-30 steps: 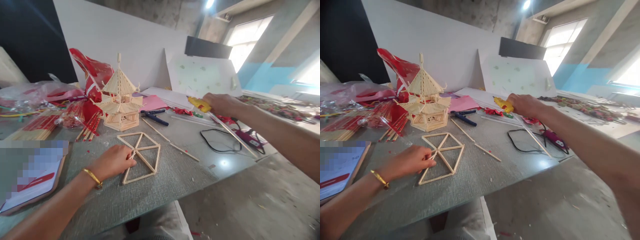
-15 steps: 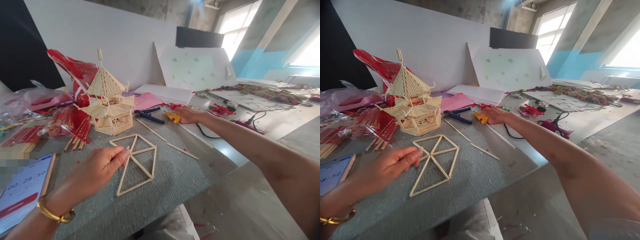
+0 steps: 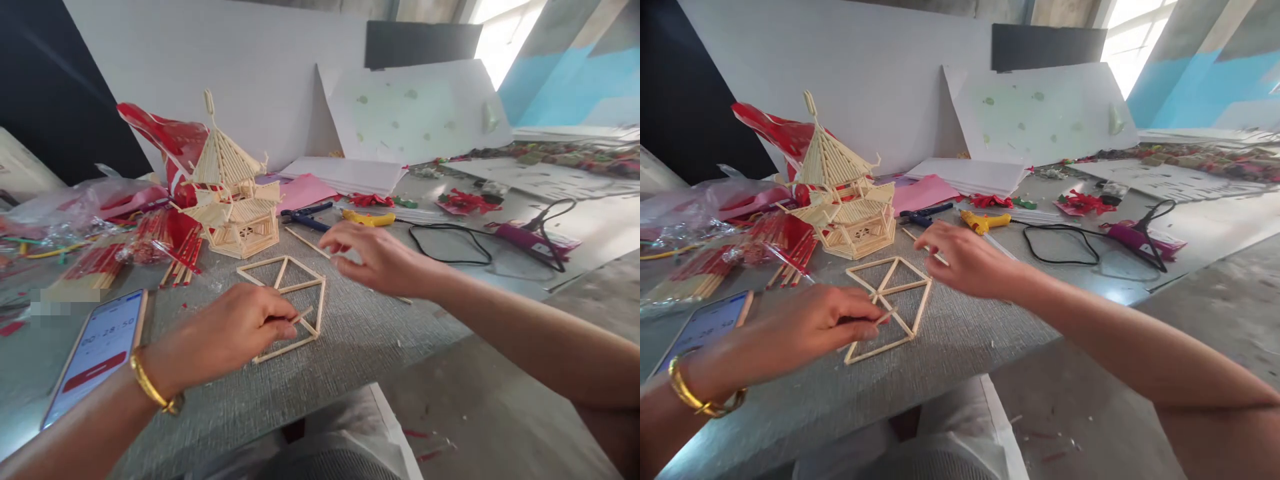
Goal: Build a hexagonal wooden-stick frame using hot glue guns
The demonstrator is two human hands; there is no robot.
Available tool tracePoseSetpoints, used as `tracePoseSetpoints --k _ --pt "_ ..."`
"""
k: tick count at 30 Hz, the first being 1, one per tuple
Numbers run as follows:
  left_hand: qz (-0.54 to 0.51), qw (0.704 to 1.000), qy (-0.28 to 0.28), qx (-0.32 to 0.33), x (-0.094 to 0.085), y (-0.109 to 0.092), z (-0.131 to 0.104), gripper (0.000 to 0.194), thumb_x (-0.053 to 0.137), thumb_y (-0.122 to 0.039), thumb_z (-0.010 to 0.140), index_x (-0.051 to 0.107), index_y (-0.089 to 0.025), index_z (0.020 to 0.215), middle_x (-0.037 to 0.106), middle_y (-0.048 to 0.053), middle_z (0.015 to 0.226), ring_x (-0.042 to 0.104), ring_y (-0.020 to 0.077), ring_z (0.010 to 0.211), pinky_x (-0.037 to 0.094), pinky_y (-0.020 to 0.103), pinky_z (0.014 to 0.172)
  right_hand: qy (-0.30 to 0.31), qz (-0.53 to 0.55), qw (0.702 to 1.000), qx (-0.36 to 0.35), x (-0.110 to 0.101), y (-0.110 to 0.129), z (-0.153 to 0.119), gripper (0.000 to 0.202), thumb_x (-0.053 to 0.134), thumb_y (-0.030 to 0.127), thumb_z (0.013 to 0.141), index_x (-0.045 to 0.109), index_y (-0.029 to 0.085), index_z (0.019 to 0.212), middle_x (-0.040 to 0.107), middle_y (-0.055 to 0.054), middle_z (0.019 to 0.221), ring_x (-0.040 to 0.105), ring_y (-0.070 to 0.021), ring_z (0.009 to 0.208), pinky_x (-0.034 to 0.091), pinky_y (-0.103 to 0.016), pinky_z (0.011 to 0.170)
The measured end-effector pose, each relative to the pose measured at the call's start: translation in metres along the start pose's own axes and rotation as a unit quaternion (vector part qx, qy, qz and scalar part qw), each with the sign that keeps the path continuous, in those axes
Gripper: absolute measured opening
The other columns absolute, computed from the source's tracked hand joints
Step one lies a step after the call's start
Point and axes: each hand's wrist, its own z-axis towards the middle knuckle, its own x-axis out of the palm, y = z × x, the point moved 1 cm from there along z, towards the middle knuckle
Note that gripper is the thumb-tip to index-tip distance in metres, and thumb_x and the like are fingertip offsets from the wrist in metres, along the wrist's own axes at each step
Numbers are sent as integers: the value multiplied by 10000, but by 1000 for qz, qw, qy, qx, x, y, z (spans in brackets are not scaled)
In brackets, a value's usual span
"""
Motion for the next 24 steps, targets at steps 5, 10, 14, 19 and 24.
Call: tracePoseSetpoints --k 5,10,14,19,24 --pt "27 1000 -4 -5 11 -6 7 163 569 -269 771 713 -209 723 671 -12 621 545 125 562 329 250 576 -10 64 997 -37 23 37 -10 257 422 58 812 559 132 1017 617 -107 1018 560 -190 978 452 -339 855" --pt "21 1000 2 18 23 -2 12 186 560 -224 773 735 -215 708 697 -2 642 576 127 586 332 256 578 -76 77 992 -62 45 24 -12 252 414 64 821 563 132 1012 631 -110 988 569 -195 969 473 -362 846" --pt "24 999 -1 21 25 0 13 178 571 -218 772 735 -203 704 708 11 660 586 133 598 334 260 582 -57 65 994 -65 49 23 -15 241 408 70 841 577 127 1003 634 -109 966 577 -199 952 484 -366 828" --pt "23 999 -8 23 29 5 11 126 610 -229 758 723 -192 717 692 7 637 564 126 560 316 262 559 -37 55 994 -92 55 25 -17 229 435 66 820 584 123 984 632 -112 947 579 -206 930 490 -371 808" --pt "9 1000 -6 29 28 6 10 133 601 -198 752 725 -194 705 693 5 644 564 126 584 332 260 576 -26 50 994 -99 58 26 -17 205 425 83 843 585 111 969 634 -114 929 581 -200 902 491 -361 783"
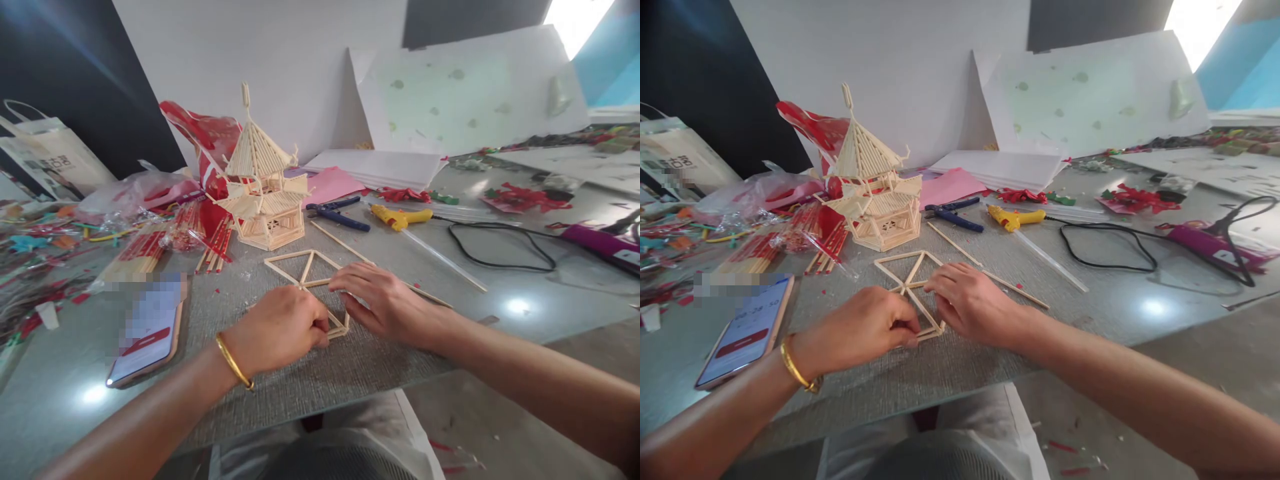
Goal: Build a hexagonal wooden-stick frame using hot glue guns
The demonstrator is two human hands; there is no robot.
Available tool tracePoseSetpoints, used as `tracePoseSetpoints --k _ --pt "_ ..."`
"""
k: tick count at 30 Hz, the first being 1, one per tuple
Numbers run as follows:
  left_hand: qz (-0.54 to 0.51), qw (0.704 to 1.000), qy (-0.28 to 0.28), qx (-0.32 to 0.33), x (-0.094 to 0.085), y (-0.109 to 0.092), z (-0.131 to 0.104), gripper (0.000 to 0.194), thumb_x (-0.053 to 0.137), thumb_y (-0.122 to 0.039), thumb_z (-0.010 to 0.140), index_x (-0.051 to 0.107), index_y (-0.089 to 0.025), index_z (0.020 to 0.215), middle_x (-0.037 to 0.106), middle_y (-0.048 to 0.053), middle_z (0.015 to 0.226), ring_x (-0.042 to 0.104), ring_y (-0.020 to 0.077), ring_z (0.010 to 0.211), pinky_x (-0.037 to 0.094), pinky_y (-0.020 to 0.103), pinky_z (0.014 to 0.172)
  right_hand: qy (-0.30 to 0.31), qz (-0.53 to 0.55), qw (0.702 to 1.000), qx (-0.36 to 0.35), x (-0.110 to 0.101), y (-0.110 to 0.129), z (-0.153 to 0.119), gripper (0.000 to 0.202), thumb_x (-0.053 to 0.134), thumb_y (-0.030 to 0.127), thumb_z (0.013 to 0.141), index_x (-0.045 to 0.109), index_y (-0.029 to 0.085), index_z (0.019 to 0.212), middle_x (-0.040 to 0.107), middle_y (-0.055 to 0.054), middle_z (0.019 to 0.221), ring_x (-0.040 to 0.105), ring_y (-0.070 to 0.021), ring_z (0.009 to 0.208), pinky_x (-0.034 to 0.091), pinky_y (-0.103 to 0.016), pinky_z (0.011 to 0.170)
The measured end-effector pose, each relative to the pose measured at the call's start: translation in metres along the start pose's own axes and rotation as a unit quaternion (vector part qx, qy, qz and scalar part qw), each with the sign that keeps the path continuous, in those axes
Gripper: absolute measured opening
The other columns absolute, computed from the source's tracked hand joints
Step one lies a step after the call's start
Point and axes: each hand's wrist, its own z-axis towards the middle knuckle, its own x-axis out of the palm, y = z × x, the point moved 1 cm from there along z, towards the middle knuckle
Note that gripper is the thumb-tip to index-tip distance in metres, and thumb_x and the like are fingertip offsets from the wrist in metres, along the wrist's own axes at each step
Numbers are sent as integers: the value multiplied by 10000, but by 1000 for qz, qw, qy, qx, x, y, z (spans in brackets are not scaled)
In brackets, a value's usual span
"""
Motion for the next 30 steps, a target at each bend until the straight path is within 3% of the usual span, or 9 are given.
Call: tracePoseSetpoints --k 16,30 --pt "10 1000 5 21 6 3 3 159 590 -183 757 740 -187 707 699 9 633 568 122 570 329 254 561 54 20 998 12 0 2 -2 222 409 103 856 595 101 976 624 -103 891 552 -189 838 462 -345 757" --pt "13 1000 7 24 8 6 6 158 594 -173 766 747 -194 729 727 12 688 608 135 612 355 256 583 61 29 998 5 0 3 -2 219 408 96 852 603 107 952 622 -93 864 548 -181 841 456 -342 784"
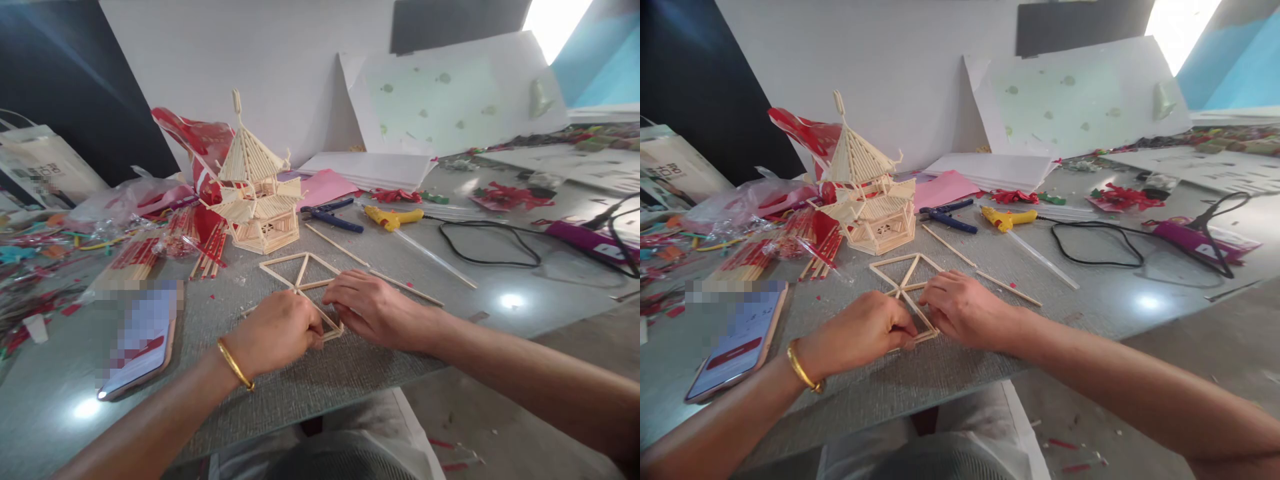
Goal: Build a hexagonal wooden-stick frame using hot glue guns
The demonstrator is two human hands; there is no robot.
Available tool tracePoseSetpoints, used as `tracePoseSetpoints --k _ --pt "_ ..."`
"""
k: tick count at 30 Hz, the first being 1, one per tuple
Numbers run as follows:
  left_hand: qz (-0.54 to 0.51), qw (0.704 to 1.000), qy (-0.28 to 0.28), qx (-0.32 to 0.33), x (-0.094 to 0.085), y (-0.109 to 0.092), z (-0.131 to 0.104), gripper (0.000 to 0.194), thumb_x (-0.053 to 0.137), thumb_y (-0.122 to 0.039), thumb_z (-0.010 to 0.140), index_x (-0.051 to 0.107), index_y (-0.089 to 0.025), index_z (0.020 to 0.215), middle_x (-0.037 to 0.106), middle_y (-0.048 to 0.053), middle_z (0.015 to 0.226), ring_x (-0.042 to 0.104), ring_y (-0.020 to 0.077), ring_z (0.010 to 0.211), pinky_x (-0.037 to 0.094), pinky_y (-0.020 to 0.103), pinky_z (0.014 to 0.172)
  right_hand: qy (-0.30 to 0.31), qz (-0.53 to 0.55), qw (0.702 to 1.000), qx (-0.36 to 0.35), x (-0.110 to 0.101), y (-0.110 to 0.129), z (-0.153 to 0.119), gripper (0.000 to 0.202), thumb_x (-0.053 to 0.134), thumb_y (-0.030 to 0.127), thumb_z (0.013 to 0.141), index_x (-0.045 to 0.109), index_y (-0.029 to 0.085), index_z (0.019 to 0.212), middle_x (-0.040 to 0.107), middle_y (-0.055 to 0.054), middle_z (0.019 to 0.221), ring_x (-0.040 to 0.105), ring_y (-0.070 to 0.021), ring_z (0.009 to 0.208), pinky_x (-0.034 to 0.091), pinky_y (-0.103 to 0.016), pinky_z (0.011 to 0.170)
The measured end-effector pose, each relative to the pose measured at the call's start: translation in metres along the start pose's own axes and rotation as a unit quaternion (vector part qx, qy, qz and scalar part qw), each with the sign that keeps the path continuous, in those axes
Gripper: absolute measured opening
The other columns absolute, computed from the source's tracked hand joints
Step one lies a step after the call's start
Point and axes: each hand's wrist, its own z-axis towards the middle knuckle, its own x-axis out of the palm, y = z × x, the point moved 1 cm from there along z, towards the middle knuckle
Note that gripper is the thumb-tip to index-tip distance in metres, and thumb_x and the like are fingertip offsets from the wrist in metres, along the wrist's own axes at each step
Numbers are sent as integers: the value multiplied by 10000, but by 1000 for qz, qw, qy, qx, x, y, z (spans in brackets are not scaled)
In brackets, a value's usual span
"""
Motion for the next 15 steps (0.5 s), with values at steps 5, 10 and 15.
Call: tracePoseSetpoints --k 5,10,15 --pt "-8 1000 6 -13 2 0 -1 185 569 -155 755 744 -203 718 730 7 705 619 144 640 368 263 611 8 -1 1000 -1 1 0 -1 219 414 99 843 608 107 945 620 -86 844 544 -177 836 456 -338 790" --pt "-20 999 9 -26 3 2 0 173 572 -170 744 741 -204 730 730 4 722 631 151 678 380 260 627 10 -6 1000 -8 -1 1 -1 217 411 88 831 609 99 919 624 -92 834 540 -178 828 450 -333 785" --pt "-28 999 5 -32 6 3 0 155 577 -180 735 729 -205 717 716 -4 688 620 143 644 374 255 607 17 -5 1000 -11 -1 2 0 228 398 91 833 610 100 919 623 -92 834 537 -179 830 449 -329 781"
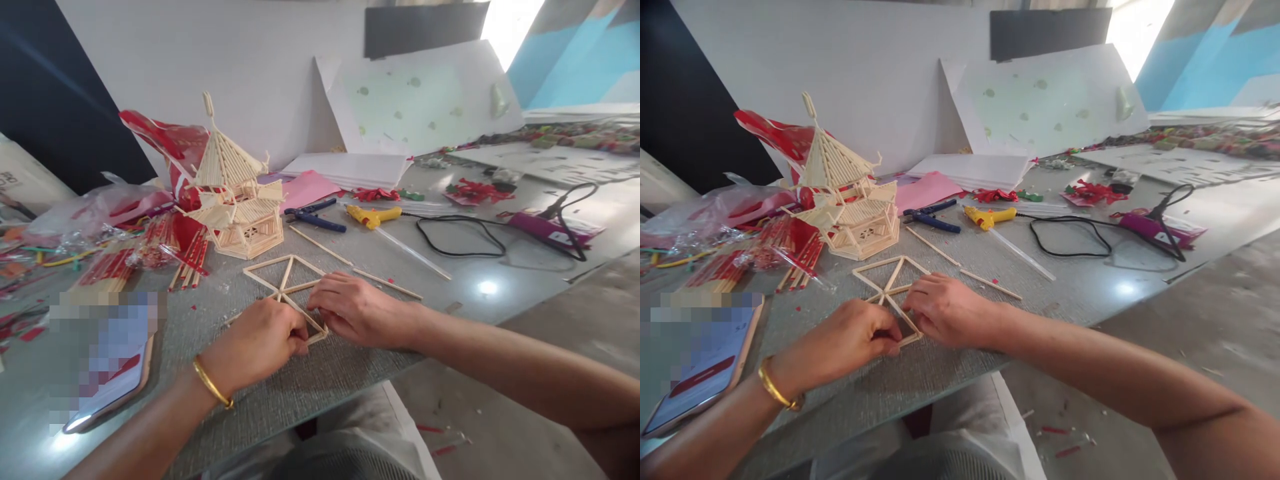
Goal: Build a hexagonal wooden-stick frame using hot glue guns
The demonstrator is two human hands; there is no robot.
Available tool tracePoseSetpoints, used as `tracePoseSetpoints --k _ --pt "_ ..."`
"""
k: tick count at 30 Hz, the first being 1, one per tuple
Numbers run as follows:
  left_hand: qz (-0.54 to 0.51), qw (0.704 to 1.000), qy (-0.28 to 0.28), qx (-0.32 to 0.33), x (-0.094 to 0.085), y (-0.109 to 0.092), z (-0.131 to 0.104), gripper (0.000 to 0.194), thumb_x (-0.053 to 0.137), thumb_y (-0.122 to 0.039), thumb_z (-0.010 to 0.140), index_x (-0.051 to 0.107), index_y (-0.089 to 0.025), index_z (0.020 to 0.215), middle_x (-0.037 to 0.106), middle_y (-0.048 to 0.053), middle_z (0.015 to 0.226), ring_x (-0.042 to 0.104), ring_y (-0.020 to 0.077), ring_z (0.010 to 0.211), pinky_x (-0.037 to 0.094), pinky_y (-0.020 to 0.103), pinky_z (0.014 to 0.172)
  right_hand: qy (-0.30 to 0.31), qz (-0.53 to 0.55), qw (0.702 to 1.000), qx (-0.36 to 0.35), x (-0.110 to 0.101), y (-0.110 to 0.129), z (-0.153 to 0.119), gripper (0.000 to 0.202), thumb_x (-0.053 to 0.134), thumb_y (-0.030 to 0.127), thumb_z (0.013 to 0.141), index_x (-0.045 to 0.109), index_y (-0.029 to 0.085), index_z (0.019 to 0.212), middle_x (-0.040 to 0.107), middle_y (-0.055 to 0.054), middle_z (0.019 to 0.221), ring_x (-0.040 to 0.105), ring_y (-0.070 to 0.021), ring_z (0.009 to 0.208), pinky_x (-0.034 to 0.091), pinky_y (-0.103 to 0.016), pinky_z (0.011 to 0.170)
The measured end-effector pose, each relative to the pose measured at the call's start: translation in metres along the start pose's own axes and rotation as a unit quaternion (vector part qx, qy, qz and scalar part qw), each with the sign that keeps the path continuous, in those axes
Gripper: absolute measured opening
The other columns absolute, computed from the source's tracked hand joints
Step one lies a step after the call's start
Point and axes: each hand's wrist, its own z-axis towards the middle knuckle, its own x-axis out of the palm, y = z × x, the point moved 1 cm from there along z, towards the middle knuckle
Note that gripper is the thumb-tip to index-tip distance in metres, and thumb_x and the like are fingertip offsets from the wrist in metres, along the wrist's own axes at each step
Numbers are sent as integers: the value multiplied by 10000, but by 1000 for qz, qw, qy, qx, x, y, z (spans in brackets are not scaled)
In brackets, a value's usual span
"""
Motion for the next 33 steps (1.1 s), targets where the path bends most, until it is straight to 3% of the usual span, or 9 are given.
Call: tracePoseSetpoints --k 12,19,25,28,33 --pt "46 999 -2 28 -2 -4 0 231 512 -122 735 729 -199 722 724 23 731 625 161 681 388 274 636 26 29 999 -31 1 6 -2 149 466 94 819 610 126 838 605 -74 826 542 -163 846 438 -314 794" --pt "80 996 -19 32 -8 -3 -6 202 513 -192 813 703 -197 745 716 34 754 621 173 703 369 268 608 36 6 998 -47 1 11 -3 118 502 125 819 615 119 854 595 -77 817 537 -164 837 438 -329 789" --pt "60 994 -73 -52 -21 13 -23 221 504 -286 858 707 -209 818 719 25 785 611 168 714 374 268 642 11 -72 996 -54 7 27 5 186 459 186 878 612 125 791 588 -76 798 509 -169 775 429 -320 713" --pt "49 989 -87 -113 -21 20 -26 259 512 -351 852 689 -179 772 702 30 701 588 159 630 352 266 593 2 -94 993 -65 18 38 14 190 475 200 867 595 139 732 585 -65 793 496 -164 732 426 -316 673" --pt "35 985 -78 -147 -15 22 -23 289 501 -348 833 664 -171 672 677 33 605 584 163 576 336 263 550 9 -100 993 -54 37 46 24 153 491 205 853 594 144 757 595 -66 831 519 -177 750 449 -328 685"
